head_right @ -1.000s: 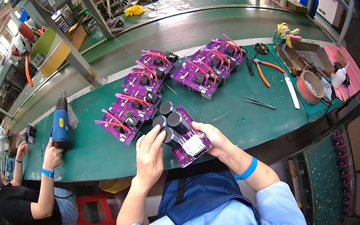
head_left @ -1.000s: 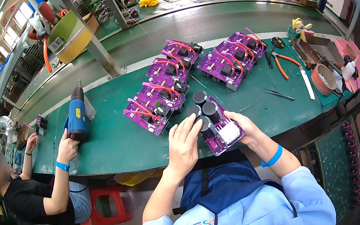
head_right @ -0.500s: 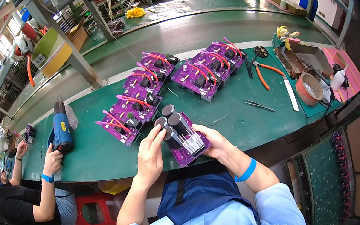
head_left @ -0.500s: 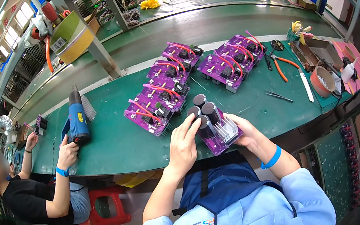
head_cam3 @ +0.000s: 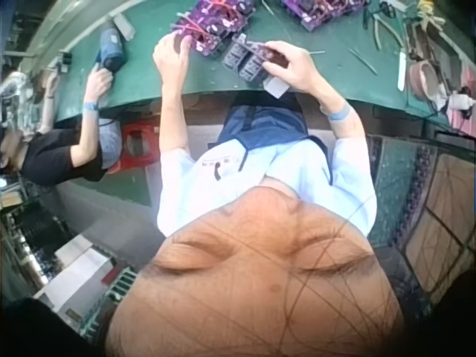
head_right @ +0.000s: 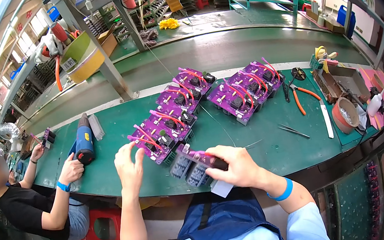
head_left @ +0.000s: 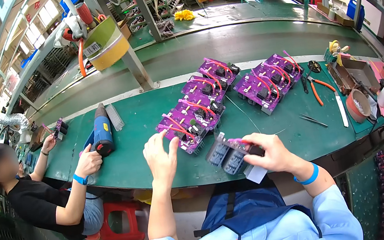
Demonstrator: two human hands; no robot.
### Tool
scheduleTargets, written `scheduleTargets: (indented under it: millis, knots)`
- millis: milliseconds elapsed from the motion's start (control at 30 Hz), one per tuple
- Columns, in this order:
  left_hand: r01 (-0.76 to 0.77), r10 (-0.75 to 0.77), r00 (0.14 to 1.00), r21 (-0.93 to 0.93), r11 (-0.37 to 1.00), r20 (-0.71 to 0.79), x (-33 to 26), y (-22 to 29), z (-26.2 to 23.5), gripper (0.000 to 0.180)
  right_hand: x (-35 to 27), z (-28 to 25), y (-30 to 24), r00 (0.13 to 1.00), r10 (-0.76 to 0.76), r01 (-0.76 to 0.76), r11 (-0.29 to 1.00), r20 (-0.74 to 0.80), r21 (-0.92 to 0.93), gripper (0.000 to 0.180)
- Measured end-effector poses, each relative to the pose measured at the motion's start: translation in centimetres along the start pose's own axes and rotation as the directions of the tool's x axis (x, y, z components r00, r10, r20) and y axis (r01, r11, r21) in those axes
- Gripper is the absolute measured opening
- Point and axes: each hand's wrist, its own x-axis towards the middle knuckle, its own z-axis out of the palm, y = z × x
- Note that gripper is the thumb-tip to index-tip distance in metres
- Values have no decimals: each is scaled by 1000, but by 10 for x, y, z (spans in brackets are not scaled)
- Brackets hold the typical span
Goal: The person assembles purple circuit boards by hand, attaching cylindrical capacitors and securing red wires. They handle multiple boards sequentially, placing them on a green workbench in a factory setting.
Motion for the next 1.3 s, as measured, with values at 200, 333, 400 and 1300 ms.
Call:
scheduleTargets:
  millis: [200,333,400,1300]
  knots:
    - [510,-308,858,-615,601,411,47,-8,54,63,6,24,1,949,-313,299,861,34,-412,34]
    - [676,-332,734,-594,436,592,75,34,62,86,5,28,1,935,-351,324,797,46,-510,36]
    - [718,-303,692,-581,384,655,82,36,66,86,5,34,1,923,-382,351,778,52,-521,35]
    - [798,-160,602,-595,95,782,93,-25,-4,22,6,41,0,849,-467,528,780,249,-337,40]
